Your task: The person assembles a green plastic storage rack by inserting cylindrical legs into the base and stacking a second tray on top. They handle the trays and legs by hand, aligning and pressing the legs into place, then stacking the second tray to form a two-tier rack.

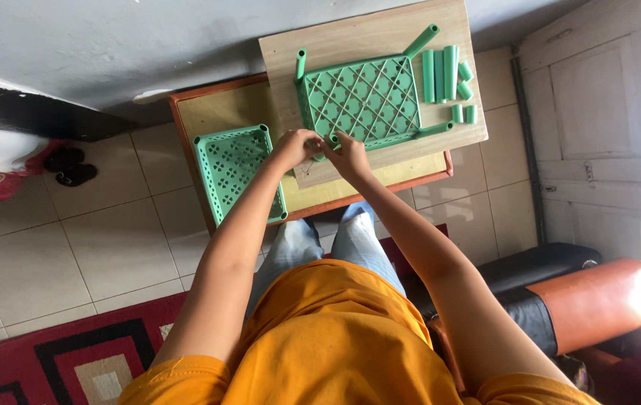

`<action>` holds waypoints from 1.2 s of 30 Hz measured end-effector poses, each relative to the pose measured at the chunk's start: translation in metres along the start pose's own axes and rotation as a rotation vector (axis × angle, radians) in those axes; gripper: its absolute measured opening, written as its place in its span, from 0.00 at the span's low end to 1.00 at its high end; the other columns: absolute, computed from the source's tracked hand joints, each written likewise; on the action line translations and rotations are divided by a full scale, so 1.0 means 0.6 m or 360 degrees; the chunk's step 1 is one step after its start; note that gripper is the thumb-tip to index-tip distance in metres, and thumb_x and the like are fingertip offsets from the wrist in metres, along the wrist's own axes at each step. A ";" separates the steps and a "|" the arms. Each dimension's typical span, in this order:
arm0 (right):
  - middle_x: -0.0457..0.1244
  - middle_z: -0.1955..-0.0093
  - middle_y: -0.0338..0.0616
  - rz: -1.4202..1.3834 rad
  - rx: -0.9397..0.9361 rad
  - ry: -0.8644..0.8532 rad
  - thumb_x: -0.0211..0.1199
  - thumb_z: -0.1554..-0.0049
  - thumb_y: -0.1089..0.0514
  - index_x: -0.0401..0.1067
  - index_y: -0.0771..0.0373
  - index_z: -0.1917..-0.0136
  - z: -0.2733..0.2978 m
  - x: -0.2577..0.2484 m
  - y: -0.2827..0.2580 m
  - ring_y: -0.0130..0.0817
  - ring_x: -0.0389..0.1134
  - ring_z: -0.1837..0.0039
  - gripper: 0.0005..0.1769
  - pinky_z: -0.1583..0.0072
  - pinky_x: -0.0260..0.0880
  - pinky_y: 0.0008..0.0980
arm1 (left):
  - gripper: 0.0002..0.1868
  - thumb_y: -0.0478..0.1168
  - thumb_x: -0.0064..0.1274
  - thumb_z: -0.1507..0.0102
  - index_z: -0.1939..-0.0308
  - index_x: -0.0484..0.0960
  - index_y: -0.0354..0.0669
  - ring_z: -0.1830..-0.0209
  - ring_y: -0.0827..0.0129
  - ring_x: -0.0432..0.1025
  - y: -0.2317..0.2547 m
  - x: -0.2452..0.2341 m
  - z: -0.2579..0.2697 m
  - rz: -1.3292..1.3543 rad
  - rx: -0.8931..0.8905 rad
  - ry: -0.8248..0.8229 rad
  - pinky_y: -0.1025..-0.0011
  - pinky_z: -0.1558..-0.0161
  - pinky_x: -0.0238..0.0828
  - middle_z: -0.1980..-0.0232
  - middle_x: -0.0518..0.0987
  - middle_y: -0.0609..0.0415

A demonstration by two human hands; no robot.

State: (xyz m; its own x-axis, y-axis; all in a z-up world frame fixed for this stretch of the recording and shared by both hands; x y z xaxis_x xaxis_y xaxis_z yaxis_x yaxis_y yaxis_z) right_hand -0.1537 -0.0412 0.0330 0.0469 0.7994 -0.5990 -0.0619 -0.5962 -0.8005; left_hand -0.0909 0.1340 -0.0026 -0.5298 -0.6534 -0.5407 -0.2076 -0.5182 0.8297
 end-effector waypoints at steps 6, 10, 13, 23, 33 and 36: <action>0.70 0.62 0.51 0.0005 0.0029 0.0035 0.71 0.43 0.55 0.74 0.67 0.53 0.016 0.016 -0.005 0.35 0.74 0.64 0.14 0.60 0.71 0.35 | 0.13 0.41 0.67 0.43 0.55 0.88 0.48 0.57 0.54 0.80 -0.002 -0.002 -0.002 -0.0092 0.0113 -0.0009 0.60 0.54 0.76 0.55 0.85 0.48; 0.70 0.57 0.50 -0.0115 -0.0108 0.0072 0.70 0.43 0.57 0.77 0.64 0.47 0.030 0.020 -0.016 0.34 0.76 0.61 0.12 0.59 0.73 0.32 | 0.13 0.39 0.66 0.44 0.55 0.88 0.49 0.55 0.55 0.80 0.001 -0.002 0.006 -0.0103 0.0109 -0.0119 0.60 0.53 0.75 0.56 0.86 0.49; 0.71 0.57 0.50 -0.0096 -0.0094 0.0033 0.70 0.43 0.58 0.79 0.62 0.45 0.031 0.022 -0.018 0.33 0.76 0.60 0.13 0.59 0.73 0.32 | 0.13 0.38 0.63 0.43 0.54 0.88 0.51 0.56 0.55 0.80 0.004 -0.003 0.010 -0.0132 0.0088 -0.0125 0.60 0.53 0.76 0.55 0.86 0.50; 0.71 0.57 0.50 -0.0031 -0.0147 0.0029 0.70 0.43 0.59 0.79 0.61 0.45 0.039 0.040 0.009 0.33 0.75 0.60 0.12 0.57 0.75 0.32 | 0.13 0.41 0.65 0.45 0.55 0.87 0.50 0.56 0.53 0.79 -0.021 0.021 0.004 -0.0189 0.0173 -0.0132 0.59 0.54 0.75 0.57 0.85 0.50; 0.71 0.55 0.50 -0.0048 -0.0151 0.0147 0.71 0.43 0.56 0.78 0.62 0.45 0.041 0.060 0.024 0.37 0.74 0.61 0.14 0.58 0.74 0.34 | 0.09 0.42 0.64 0.41 0.58 0.86 0.49 0.58 0.51 0.78 -0.057 0.042 0.001 -0.0111 0.0241 -0.0078 0.59 0.57 0.74 0.58 0.83 0.50; 0.71 0.54 0.50 -0.0011 -0.0112 0.0083 0.71 0.43 0.56 0.78 0.62 0.45 0.039 0.062 0.031 0.37 0.75 0.61 0.14 0.57 0.75 0.34 | 0.10 0.42 0.64 0.42 0.57 0.86 0.48 0.58 0.52 0.78 -0.057 0.040 0.001 -0.0104 0.0257 -0.0077 0.60 0.57 0.75 0.58 0.83 0.49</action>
State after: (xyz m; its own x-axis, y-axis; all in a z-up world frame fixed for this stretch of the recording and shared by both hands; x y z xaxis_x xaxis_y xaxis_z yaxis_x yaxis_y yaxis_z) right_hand -0.1767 -0.0208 -0.0038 0.0988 0.7995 -0.5925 0.0087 -0.5961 -0.8029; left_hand -0.0972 0.1364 -0.0437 -0.5490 -0.5920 -0.5900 -0.3703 -0.4606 0.8067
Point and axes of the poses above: each hand's wrist, its own z-axis away from the middle knuckle, its own x-axis out of the palm, y = z × x, the point moved 2 cm from there along -z, towards the middle knuckle
